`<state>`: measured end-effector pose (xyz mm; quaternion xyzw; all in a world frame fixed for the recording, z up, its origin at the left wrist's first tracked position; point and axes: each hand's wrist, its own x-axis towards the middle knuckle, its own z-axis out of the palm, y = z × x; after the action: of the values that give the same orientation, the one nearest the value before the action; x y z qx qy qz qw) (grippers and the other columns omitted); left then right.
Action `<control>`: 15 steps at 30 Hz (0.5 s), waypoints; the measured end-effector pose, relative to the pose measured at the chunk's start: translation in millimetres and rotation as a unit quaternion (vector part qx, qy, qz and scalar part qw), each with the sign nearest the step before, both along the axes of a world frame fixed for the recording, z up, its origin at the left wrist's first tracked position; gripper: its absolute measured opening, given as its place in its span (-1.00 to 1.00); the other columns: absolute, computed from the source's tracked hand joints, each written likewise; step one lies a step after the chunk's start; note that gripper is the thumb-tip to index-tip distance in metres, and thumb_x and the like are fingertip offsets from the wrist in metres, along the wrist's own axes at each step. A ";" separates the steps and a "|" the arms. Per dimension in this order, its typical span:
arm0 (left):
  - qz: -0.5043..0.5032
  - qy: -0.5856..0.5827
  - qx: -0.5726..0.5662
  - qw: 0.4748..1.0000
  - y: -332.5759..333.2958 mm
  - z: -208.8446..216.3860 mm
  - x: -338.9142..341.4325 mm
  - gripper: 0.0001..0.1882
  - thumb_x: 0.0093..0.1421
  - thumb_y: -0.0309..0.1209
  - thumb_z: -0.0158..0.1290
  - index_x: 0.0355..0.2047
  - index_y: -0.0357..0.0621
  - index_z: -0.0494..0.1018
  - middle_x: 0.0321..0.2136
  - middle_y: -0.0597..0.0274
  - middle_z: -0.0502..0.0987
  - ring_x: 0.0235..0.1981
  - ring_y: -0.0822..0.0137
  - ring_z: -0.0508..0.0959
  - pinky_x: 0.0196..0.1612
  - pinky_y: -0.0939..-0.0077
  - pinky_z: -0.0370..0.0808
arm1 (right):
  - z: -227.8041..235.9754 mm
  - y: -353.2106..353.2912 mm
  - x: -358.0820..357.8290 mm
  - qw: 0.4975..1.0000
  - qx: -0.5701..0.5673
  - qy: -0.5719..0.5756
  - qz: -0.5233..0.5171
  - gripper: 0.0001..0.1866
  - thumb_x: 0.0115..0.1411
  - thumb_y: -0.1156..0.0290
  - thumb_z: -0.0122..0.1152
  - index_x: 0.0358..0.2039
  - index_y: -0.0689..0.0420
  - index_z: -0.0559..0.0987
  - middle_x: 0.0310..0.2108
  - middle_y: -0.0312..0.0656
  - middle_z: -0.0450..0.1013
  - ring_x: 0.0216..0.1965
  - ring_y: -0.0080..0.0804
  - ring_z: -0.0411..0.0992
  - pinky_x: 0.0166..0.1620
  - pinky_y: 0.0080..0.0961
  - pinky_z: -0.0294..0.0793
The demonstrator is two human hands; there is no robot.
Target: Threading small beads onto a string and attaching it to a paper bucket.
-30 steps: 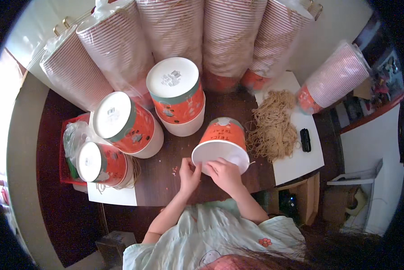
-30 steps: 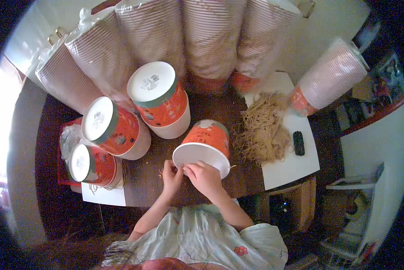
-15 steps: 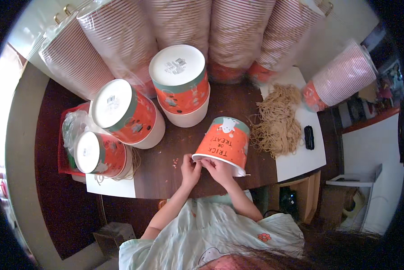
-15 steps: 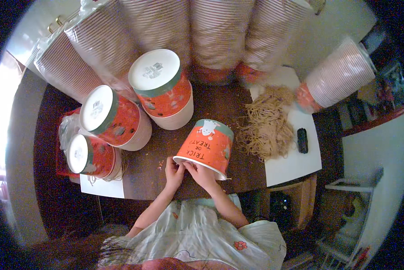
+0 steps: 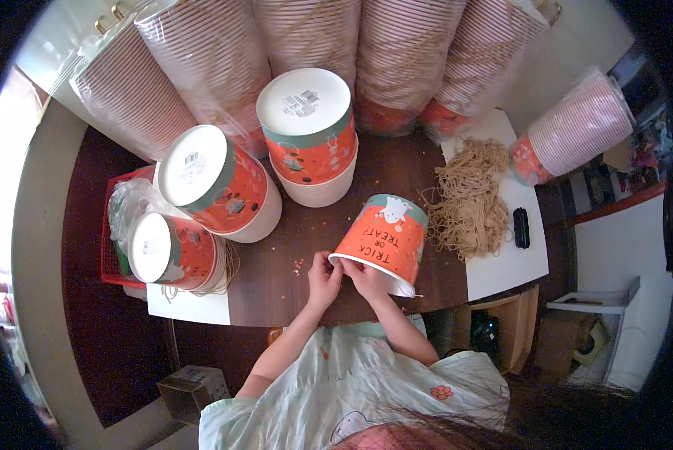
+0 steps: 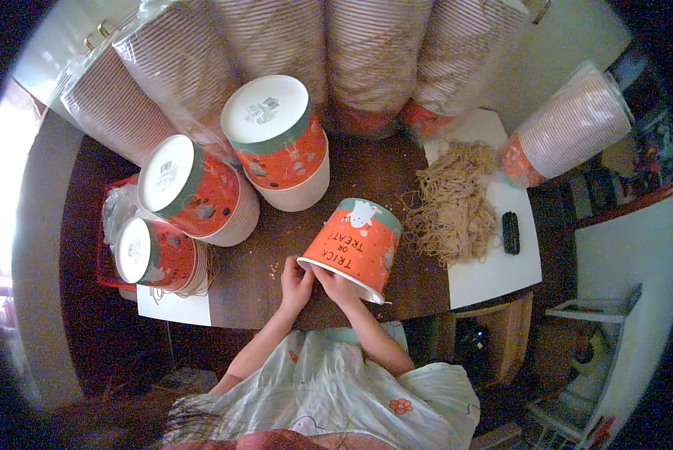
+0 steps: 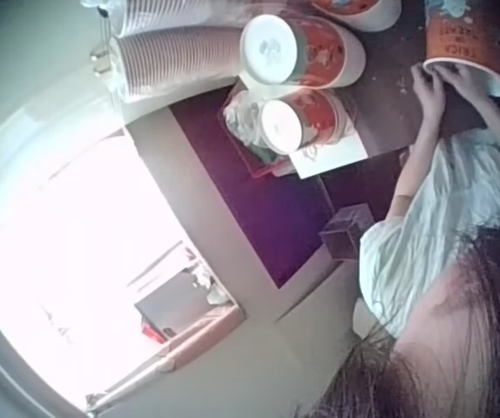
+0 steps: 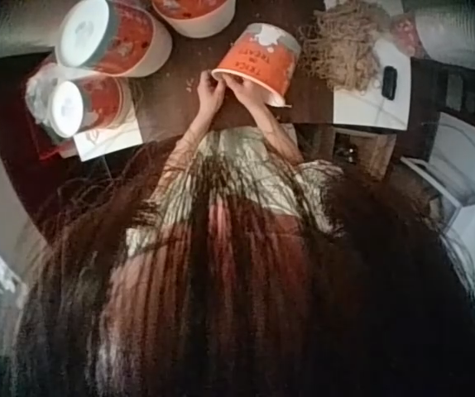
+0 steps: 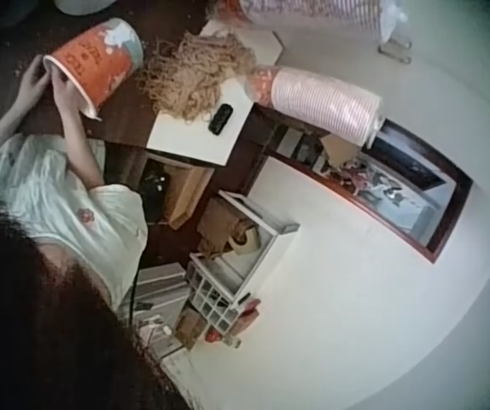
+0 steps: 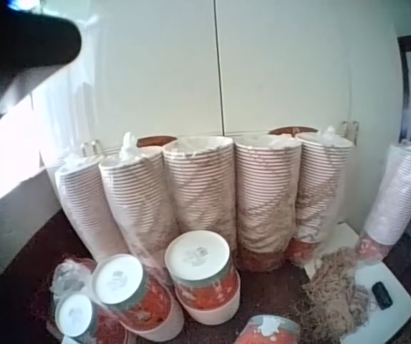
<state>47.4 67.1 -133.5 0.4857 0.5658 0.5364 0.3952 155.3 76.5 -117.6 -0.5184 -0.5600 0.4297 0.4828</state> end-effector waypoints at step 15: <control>-0.003 -0.028 0.001 1.000 1.4 -0.9 1.6 -0.82 0.07 -0.46 0.02 -0.38 -0.25 0.27 -0.59 0.27 0.43 -0.58 0.59 0.39 -0.56 0.68 0.36 | 2.1 -0.9 -0.9 0.998 0.008 0.050 -0.046 -0.83 0.06 0.40 0.12 -0.35 0.21 0.48 -0.43 -0.33 0.42 -0.43 -0.60 0.37 -0.37 -0.65 0.34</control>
<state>49.0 68.5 -134.4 0.4727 0.5523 0.5494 0.4119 154.4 75.6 -115.5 -0.5175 -0.5145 0.4281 0.5331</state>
